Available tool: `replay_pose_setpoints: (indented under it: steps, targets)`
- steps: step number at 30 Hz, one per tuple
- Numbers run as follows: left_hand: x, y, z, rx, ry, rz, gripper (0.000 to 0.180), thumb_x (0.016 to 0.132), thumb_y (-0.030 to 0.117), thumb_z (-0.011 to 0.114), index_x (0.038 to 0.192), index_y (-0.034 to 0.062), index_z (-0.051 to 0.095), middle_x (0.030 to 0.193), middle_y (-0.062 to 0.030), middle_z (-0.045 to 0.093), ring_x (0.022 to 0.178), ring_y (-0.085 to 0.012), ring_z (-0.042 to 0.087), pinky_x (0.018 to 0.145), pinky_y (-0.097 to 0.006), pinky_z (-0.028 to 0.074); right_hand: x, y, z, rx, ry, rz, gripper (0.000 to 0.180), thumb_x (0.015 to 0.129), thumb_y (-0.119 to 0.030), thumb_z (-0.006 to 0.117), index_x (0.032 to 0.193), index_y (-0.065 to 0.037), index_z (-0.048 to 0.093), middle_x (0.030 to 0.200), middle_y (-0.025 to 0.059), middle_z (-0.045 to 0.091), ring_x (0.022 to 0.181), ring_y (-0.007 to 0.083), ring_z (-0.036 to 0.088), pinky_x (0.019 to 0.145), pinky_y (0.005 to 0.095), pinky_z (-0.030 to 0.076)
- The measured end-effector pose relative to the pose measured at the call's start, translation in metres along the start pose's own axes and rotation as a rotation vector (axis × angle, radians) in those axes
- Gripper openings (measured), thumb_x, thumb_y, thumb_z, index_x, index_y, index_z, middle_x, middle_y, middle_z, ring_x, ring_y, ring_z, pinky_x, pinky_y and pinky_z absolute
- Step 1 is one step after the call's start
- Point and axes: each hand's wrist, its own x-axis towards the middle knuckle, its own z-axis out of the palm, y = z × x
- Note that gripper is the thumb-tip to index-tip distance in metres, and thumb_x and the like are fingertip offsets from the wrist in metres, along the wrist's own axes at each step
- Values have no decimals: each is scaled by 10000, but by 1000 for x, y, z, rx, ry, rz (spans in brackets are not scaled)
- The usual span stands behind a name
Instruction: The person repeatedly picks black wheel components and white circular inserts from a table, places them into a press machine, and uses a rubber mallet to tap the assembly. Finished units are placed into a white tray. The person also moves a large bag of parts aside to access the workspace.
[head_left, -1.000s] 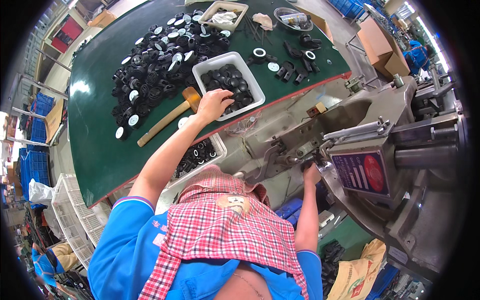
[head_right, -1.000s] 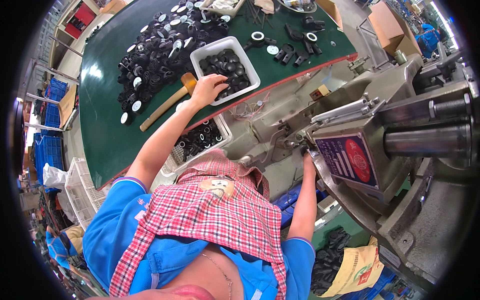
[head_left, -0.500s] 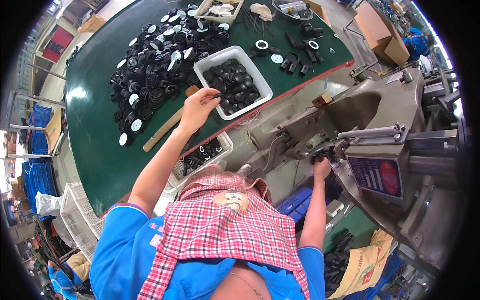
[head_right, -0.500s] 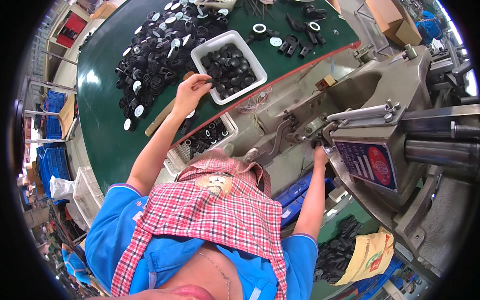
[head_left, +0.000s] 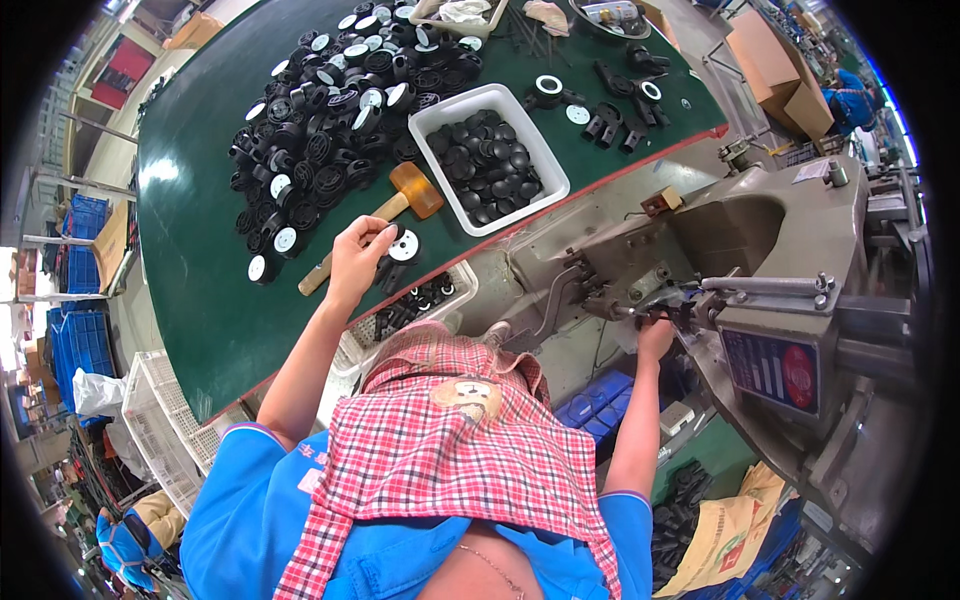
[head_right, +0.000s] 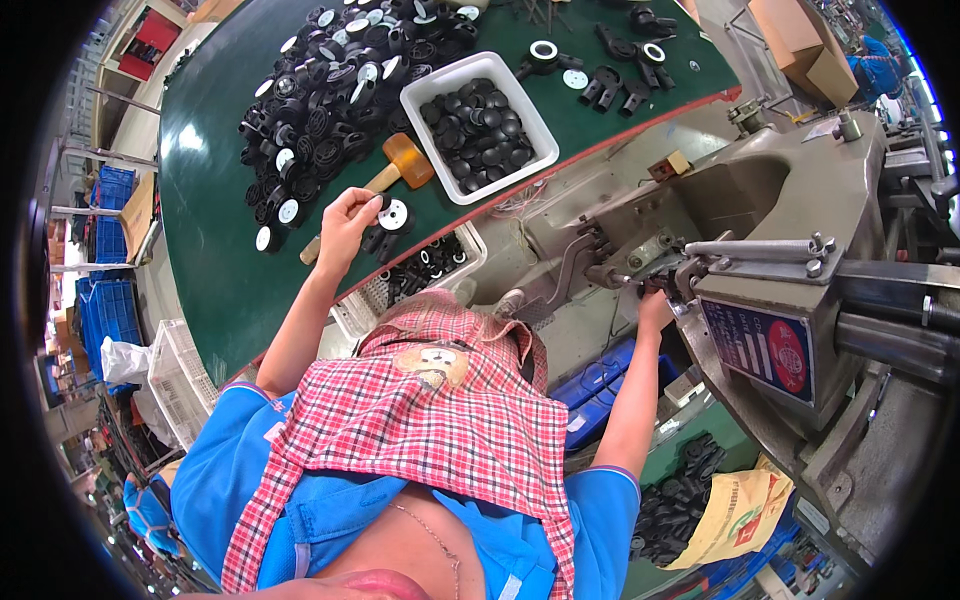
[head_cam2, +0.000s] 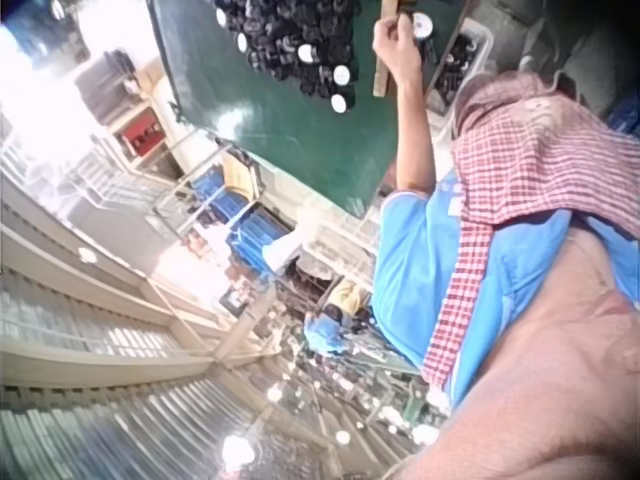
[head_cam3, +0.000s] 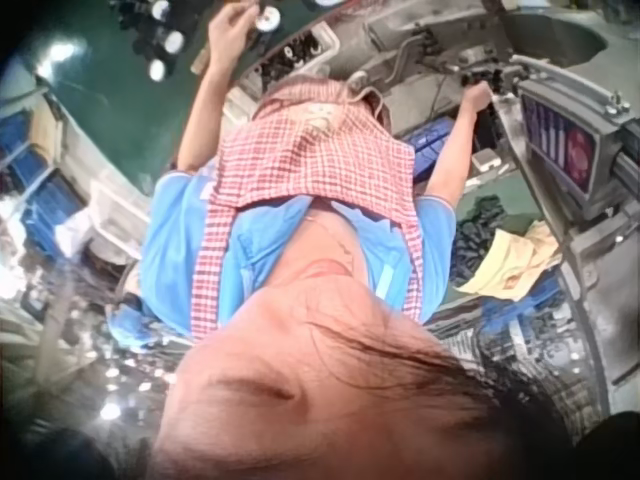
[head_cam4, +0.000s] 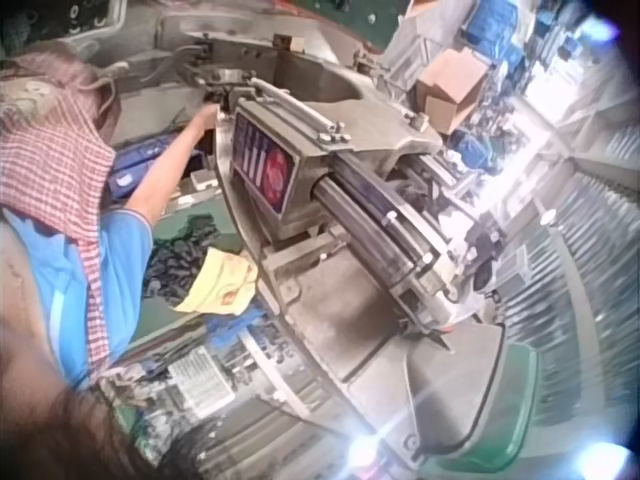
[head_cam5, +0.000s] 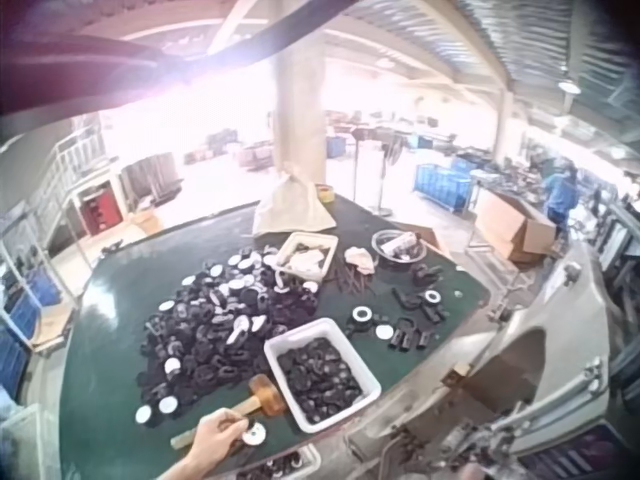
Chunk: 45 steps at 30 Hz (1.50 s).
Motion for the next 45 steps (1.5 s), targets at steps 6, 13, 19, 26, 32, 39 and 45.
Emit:
replay_pose_setpoints:
  steps: [6,13,19,26,32,39,45]
  targets:
    - [-12,5,-13,58,-1,-71,188,938,184,682,944,-1,646,768,35,611,668,-23,509,585,-188,397,7,-44,-46,144,-2,49,220,757,-162,784,907,-36,686,750,173,697,761,336,698,708,436,526]
    - [-12,-11,-14,84,-77,-253,232,938,212,669,976,-17,660,763,-20,661,638,-57,566,575,-210,442,8,-104,-145,1621,-579,622,164,915,-125,706,1051,-42,669,841,5,636,757,93,606,654,222,490]
    - [-2,-11,-6,225,-33,-333,260,902,237,700,871,-20,681,700,-34,654,578,-76,561,521,-234,435,6,-122,-156,1539,-535,669,167,908,-143,723,1013,-18,690,806,16,660,692,92,609,627,226,496]
    - [-4,-10,9,216,86,-415,327,876,292,722,815,-27,682,672,-41,650,560,-77,553,513,-245,424,-23,-141,-125,783,-69,150,147,869,-89,746,947,34,733,863,45,727,691,71,614,613,231,471]
    - [-9,-24,23,266,189,-408,375,892,328,696,745,-15,663,622,-20,593,525,-77,498,487,-250,388,-36,-158,-127,585,27,-7,239,905,-75,689,1117,35,698,786,78,697,627,149,599,597,290,491]
    - [-6,6,10,371,72,-380,360,921,304,689,720,13,624,605,-20,557,515,-101,462,492,-273,383,-69,-173,-133,564,-31,-23,502,929,-103,660,1397,3,511,783,75,667,624,173,606,606,317,502]
    - [17,-25,-37,1016,113,409,338,875,167,671,1180,49,586,1066,-154,577,1039,-329,575,875,-406,482,-81,-235,-130,648,-621,-99,394,865,-146,706,1222,11,644,905,153,707,746,241,676,696,356,532]
